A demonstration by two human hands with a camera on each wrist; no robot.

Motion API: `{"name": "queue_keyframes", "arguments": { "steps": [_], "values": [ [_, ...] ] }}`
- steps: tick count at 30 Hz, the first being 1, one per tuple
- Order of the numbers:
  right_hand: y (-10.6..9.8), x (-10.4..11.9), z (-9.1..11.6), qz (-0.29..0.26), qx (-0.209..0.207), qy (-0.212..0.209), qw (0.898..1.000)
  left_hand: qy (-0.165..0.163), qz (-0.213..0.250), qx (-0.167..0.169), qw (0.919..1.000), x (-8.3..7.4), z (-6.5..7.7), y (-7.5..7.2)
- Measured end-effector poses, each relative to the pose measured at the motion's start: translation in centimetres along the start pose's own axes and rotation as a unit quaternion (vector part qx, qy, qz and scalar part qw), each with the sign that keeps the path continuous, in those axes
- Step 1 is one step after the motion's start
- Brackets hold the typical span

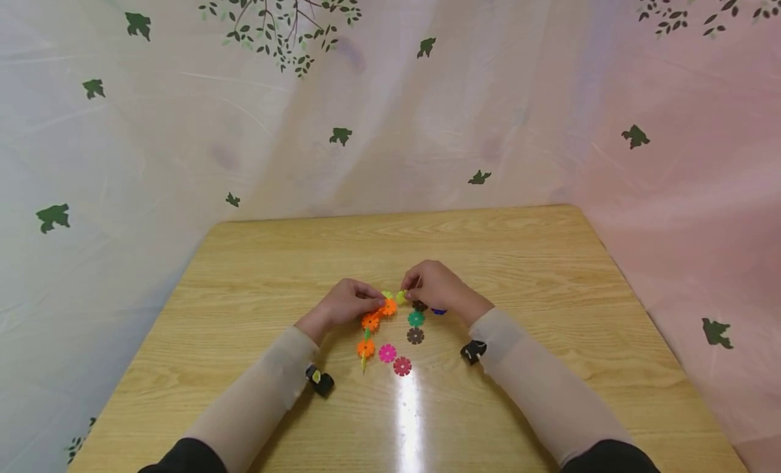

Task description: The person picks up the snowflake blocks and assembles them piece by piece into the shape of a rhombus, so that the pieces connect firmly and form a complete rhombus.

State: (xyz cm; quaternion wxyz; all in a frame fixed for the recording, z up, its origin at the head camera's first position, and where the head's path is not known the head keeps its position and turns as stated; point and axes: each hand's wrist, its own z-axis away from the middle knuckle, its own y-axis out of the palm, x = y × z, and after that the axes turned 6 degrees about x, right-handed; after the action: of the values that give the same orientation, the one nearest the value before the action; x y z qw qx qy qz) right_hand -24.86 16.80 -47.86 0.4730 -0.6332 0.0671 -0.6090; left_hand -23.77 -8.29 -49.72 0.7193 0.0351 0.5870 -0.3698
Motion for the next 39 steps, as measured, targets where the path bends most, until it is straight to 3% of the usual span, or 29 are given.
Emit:
{"name": "queue_keyframes", "arguments": {
  "steps": [9,18,26,32,39],
  "values": [
    [0.2,0.2,0.2,-0.043,0.017,-0.019,0.999,0.000,-0.002,0.000,1.0000,0.0,0.1,0.1],
    [0.6,1.1,0.2,-0.004,-0.009,-0.053,0.999,0.001,-0.005,0.002,1.0000,0.1,-0.2,-0.2],
    [1.0,1.4,-0.1,0.005,-0.042,-0.050,0.998,-0.010,0.012,-0.003,0.9999,0.0,-0.3,-0.3],
    [1.1,1.5,-0.2,0.013,-0.043,-0.064,0.997,0.003,0.015,-0.002,0.9999,0.0,-0.5,-0.1],
    [0.7,0.9,-0.3,0.003,-0.020,-0.070,0.997,0.027,-0.017,-0.007,0.9995,0.1,-0.7,0.1]
  ]
}}
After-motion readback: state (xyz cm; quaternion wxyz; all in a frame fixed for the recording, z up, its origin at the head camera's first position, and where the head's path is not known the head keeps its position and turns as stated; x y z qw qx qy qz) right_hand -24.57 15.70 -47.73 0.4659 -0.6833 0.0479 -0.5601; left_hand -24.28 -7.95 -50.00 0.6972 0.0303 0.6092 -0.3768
